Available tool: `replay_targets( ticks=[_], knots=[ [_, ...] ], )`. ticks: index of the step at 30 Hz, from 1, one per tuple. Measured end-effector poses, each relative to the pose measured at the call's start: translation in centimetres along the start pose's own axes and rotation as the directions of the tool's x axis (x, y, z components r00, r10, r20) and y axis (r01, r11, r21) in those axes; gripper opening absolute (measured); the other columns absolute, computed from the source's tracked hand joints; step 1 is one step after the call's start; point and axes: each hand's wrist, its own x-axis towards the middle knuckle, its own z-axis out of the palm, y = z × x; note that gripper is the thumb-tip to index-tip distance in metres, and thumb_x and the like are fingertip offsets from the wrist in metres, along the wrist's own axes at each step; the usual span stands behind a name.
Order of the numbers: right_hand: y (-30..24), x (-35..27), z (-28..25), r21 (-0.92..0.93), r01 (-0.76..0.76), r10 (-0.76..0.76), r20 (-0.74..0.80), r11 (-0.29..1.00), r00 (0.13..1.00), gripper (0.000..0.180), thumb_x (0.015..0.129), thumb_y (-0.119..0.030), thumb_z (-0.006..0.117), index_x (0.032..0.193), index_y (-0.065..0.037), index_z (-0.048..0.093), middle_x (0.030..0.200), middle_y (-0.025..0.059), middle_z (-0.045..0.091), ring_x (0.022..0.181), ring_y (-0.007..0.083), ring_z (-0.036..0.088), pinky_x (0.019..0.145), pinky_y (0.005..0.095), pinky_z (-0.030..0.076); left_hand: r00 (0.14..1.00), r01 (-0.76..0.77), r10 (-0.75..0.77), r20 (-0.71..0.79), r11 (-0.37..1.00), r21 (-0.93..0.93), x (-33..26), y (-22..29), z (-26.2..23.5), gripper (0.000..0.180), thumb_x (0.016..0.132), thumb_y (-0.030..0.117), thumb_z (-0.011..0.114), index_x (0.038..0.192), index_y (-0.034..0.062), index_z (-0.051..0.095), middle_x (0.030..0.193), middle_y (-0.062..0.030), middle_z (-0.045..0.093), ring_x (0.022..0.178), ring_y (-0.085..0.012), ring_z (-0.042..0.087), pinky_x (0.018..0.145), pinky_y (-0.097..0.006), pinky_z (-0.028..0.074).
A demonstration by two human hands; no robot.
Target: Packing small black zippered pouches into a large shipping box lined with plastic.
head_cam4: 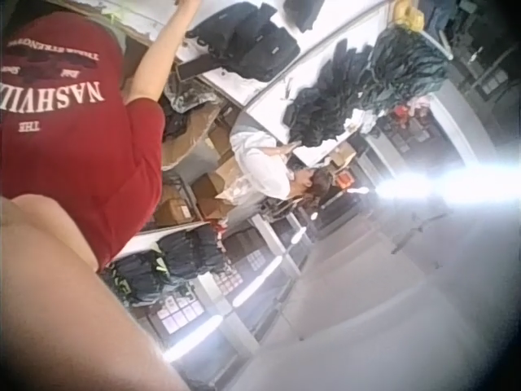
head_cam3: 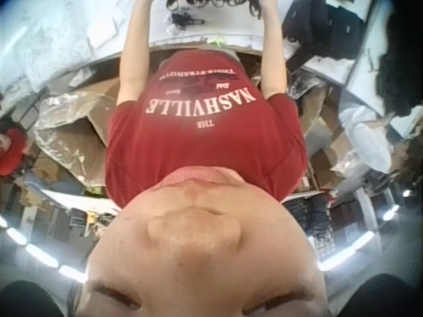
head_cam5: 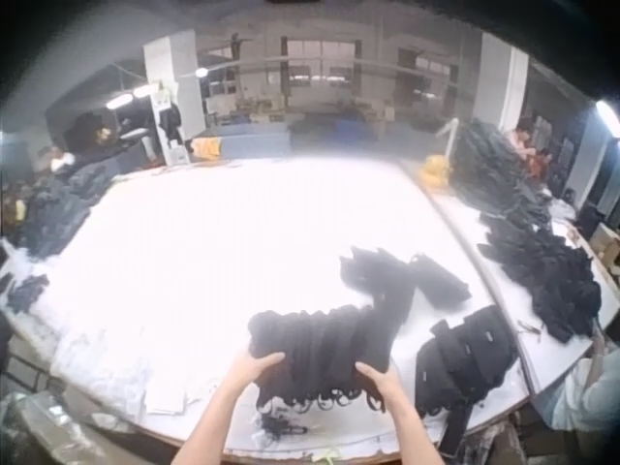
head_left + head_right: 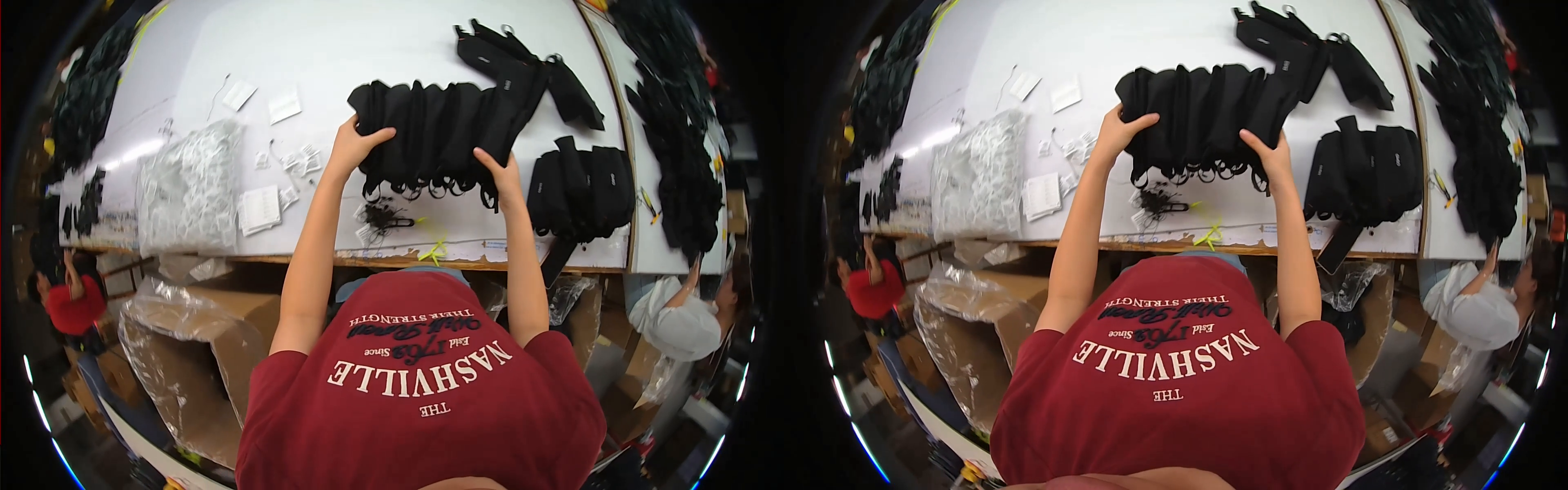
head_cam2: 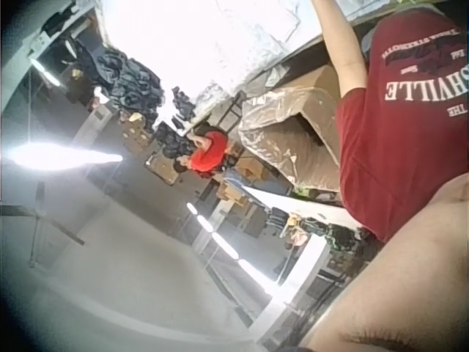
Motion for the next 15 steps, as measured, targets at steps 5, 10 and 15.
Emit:
replay_targets(
  ticks=[5, 10, 15],
  knots=[
    [-2.3, 0.2, 5.0, 0.038, -0.007, 0.002, 0.142, 0.999, 0.990, 0.067, 0.072, -0.023, 0.078, 0.124, 0.004, 0.046, 0.113, 0.0129, 0.058, 0.100, 0.0205, 0.058, 0.089, 0.0296, 0.045, 0.999, 0.038, -0.039, -0.029, 0.998, -0.046, -0.8, -1.5, -3.7, 0.058, 0.064, 0.028, 0.080, 0.105, -0.0083, 0.060, 0.097, -0.0161, 0.067, 0.086, -0.0216, 0.065, 0.079, -0.032, 0.051],
    [-3.1, -1.8, 9.1, 0.051, 0.024, -0.034, 0.193, 0.998, 0.981, 0.064, 0.073, -0.021, 0.078, 0.123, 0.005, 0.047, 0.112, 0.0132, 0.058, 0.099, 0.0211, 0.059, 0.087, 0.0302, 0.046, 0.995, -0.042, 0.031, -0.091, 0.992, -0.118, -4.7, 0.4, -7.7, 0.063, 0.063, 0.030, 0.080, 0.109, -0.0080, 0.059, 0.101, -0.0170, 0.065, 0.094, -0.0227, 0.063, 0.085, -0.032, 0.049],
    [-7.8, -6.2, 17.1, 0.083, 0.116, -0.137, 0.320, 0.990, 0.937, 0.059, 0.075, -0.020, 0.076, 0.120, 0.006, 0.049, 0.107, 0.0121, 0.059, 0.093, 0.0188, 0.059, 0.082, 0.0282, 0.047, 0.960, -0.188, 0.150, -0.238, 0.971, -0.150, -11.7, 3.9, -16.5, 0.061, 0.067, 0.029, 0.080, 0.109, -0.0081, 0.057, 0.099, -0.0157, 0.065, 0.091, -0.0232, 0.064, 0.084, -0.031, 0.050]
  ],
)
